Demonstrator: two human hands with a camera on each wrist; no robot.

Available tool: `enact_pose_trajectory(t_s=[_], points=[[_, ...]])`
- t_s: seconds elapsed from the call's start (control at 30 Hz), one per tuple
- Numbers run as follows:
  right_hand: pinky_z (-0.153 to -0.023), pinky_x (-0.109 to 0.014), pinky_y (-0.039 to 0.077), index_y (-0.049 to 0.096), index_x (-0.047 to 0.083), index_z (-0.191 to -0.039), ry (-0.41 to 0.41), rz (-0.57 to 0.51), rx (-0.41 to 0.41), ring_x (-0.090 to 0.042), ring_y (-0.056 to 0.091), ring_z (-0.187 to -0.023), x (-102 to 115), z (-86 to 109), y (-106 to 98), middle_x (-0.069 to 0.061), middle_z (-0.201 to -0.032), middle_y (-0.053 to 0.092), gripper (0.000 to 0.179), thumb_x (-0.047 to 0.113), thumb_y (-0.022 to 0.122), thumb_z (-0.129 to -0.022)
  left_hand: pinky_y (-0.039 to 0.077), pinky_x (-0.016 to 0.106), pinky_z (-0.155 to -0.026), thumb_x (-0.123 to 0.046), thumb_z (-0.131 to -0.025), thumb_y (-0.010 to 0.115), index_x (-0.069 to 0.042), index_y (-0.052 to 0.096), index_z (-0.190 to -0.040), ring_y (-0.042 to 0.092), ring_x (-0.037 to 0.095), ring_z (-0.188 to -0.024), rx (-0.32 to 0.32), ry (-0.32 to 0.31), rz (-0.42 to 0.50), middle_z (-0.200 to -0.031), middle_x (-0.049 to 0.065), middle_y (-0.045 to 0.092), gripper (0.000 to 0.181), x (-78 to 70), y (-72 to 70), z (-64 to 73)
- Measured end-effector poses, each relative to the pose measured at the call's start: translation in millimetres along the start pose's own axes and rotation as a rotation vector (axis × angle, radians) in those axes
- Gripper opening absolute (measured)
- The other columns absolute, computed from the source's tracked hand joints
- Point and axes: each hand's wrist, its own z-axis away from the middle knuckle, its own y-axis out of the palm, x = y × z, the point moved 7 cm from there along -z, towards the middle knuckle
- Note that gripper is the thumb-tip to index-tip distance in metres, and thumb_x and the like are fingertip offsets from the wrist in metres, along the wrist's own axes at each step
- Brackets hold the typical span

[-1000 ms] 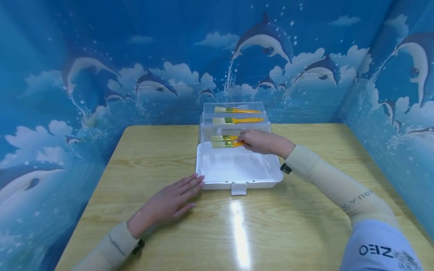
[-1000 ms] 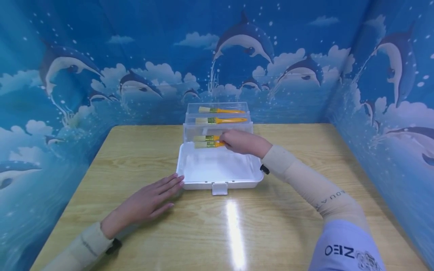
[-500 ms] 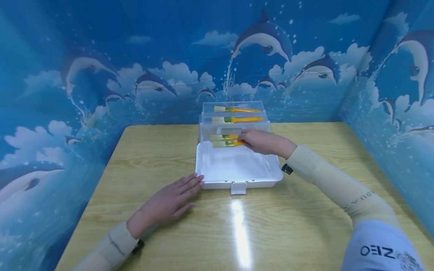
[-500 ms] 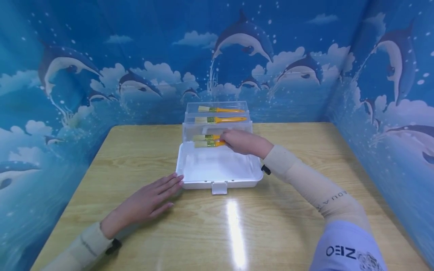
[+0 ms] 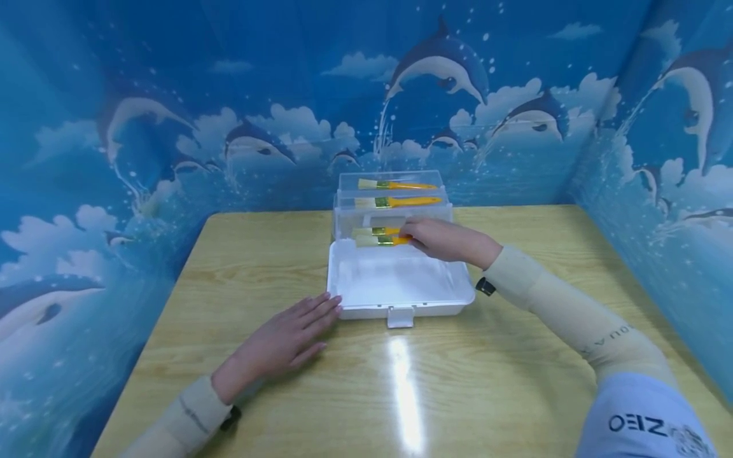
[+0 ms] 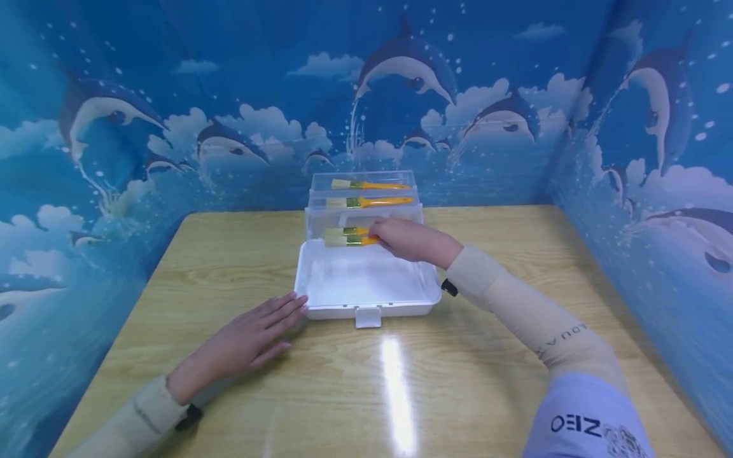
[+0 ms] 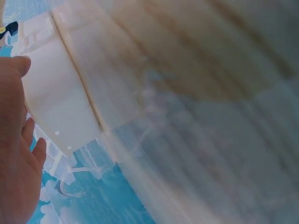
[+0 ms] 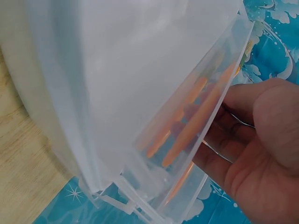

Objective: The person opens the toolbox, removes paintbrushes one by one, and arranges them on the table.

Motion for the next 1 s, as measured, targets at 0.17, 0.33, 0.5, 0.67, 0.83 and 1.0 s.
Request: enact_pose_trajectory(t_s=[0.17,0.33,0.5,0.67,0.83,1.0], points=[[-0.090,-0.036,0.060,0.068,0.006,-0.125,-0.021,0.017,-0.015,-0.018,0.064,-0.099,3.8,3.7,-1.8,-0.006,-0.110,0.067,0.023,0.012,0.059,-0.104,0.025,0.044,-0.127,-0.041,-0.105,0.053,-0.016,0.021,-0.163,0.020,0.022,-0.156,0.008,-0.010,-0.001,-0.171,0.000,0.015,0.071,0.5,1.9,0.7],[-0.090,-0.035,0.060,0.068,0.007,-0.125,-0.019,0.015,-0.036,-0.018,0.064,-0.099,4.0,7.6,-3.5,-0.006,-0.110,0.066,0.024,0.013,0.058,-0.104,0.023,0.043,-0.127,-0.043,-0.106,0.050,-0.016,0.017,-0.164,0.016,0.021,-0.157,0.031,-0.022,-0.001,-0.172,-0.001,0.011,0.071,1.0,4.3,1.4],[-0.088,-0.036,0.059,0.067,0.006,-0.126,-0.009,0.003,-0.053,-0.018,0.064,-0.099,3.5,14.4,-5.2,-0.006,-0.110,0.065,0.024,0.013,0.058,-0.105,0.021,0.042,-0.128,-0.043,-0.106,0.049,-0.016,0.016,-0.164,0.015,0.021,-0.157,0.039,-0.025,0.000,-0.172,-0.001,0.010,0.071,0.1,4.4,0.9],[-0.090,-0.037,0.059,0.067,0.005,-0.127,-0.010,-0.018,-0.077,-0.020,0.065,-0.105,3.6,21.5,-6.7,-0.007,-0.114,0.065,0.025,0.012,0.057,-0.105,0.021,0.043,-0.128,-0.042,-0.106,0.050,-0.013,0.020,-0.163,0.017,0.022,-0.157,0.008,-0.002,-0.005,-0.171,0.002,0.013,0.071,-1.7,2.4,1.4],[-0.091,-0.038,0.060,0.066,0.004,-0.128,-0.004,-0.029,-0.095,-0.021,0.065,-0.107,1.8,28.0,-6.7,-0.008,-0.116,0.065,0.026,0.012,0.056,-0.105,0.020,0.043,-0.128,-0.041,-0.105,0.052,-0.012,0.019,-0.163,0.016,0.022,-0.157,-0.003,0.001,-0.004,-0.171,0.002,0.013,0.072,-1.4,3.7,2.1],[-0.092,-0.039,0.059,0.065,0.005,-0.129,0.015,-0.031,-0.103,-0.020,0.064,-0.106,0.2,32.7,-6.2,-0.007,-0.116,0.065,0.027,0.012,0.056,-0.105,0.020,0.043,-0.128,-0.042,-0.105,0.053,-0.012,0.019,-0.163,0.018,0.024,-0.157,-0.013,-0.001,-0.011,-0.171,0.003,0.014,0.074,-1.8,4.5,2.5]])
